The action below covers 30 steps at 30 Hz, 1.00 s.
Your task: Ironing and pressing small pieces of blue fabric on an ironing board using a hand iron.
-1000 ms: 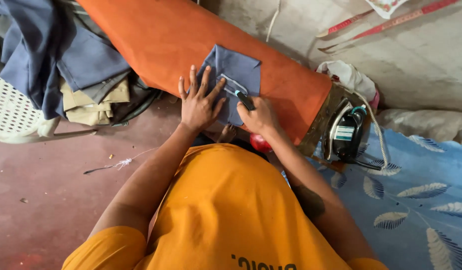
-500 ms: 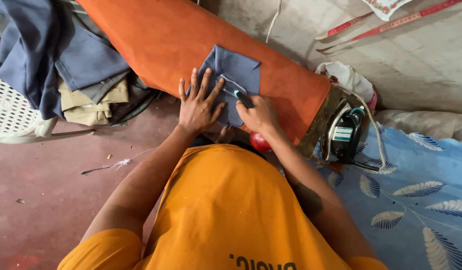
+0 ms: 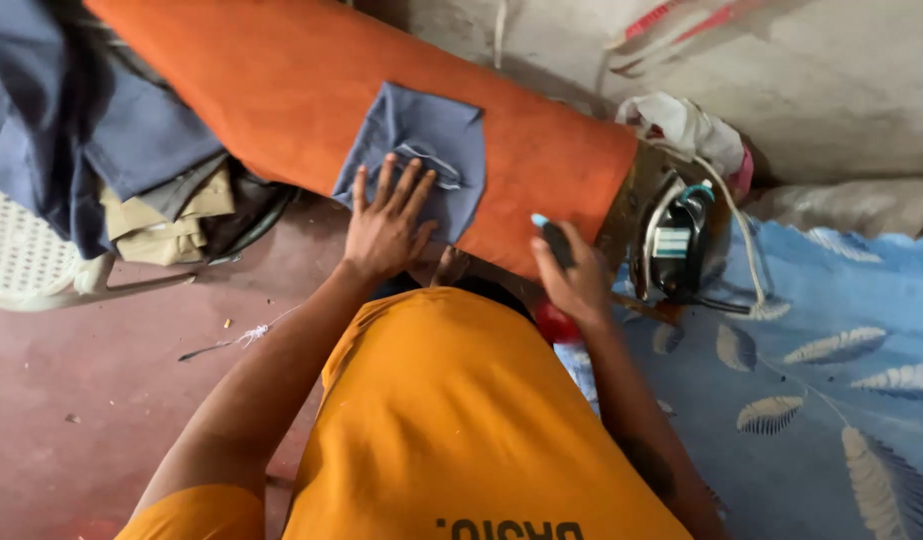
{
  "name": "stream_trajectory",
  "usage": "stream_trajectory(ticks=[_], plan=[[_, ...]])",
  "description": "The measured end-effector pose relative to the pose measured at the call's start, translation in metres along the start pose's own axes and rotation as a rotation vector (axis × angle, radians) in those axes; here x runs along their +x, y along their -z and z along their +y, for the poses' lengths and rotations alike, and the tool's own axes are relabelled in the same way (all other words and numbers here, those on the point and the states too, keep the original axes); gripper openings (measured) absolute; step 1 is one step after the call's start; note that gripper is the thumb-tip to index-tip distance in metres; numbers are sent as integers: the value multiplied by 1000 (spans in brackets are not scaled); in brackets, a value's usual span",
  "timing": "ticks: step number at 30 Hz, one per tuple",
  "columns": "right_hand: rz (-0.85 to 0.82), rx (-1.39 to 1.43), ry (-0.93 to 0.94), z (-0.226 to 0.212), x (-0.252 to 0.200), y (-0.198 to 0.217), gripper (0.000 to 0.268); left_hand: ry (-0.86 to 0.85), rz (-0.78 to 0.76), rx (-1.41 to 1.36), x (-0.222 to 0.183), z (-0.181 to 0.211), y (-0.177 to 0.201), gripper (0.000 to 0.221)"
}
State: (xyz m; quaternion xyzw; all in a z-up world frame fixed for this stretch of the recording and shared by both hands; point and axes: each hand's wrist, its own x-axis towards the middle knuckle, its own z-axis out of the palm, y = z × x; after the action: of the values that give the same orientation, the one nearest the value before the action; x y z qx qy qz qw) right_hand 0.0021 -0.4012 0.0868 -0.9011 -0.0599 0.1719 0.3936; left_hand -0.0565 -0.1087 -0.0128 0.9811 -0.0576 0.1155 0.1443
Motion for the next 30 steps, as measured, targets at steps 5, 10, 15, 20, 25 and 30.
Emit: stream_trajectory(ticks=[5,10,15,20,25,30], plan=[[291,-67,-65,90,-57,34,25,-40,-52,18,12,7,12,74],[623,-287,122,174,-84,19,41,-92,-10,86,12,7,5,81],[568,-310,-145,197,-90,2,61,-104,-6,104,14,17,10,73],[626,-291,-20,180,-84,23,80,-24,-39,65,14,21,13,62],[839,-411,359,166,-61,94,29,62,-113,-47,14,24,15,63],[550,-475,160,190,19,133,47,56,-60,-78,7,22,13,69]])
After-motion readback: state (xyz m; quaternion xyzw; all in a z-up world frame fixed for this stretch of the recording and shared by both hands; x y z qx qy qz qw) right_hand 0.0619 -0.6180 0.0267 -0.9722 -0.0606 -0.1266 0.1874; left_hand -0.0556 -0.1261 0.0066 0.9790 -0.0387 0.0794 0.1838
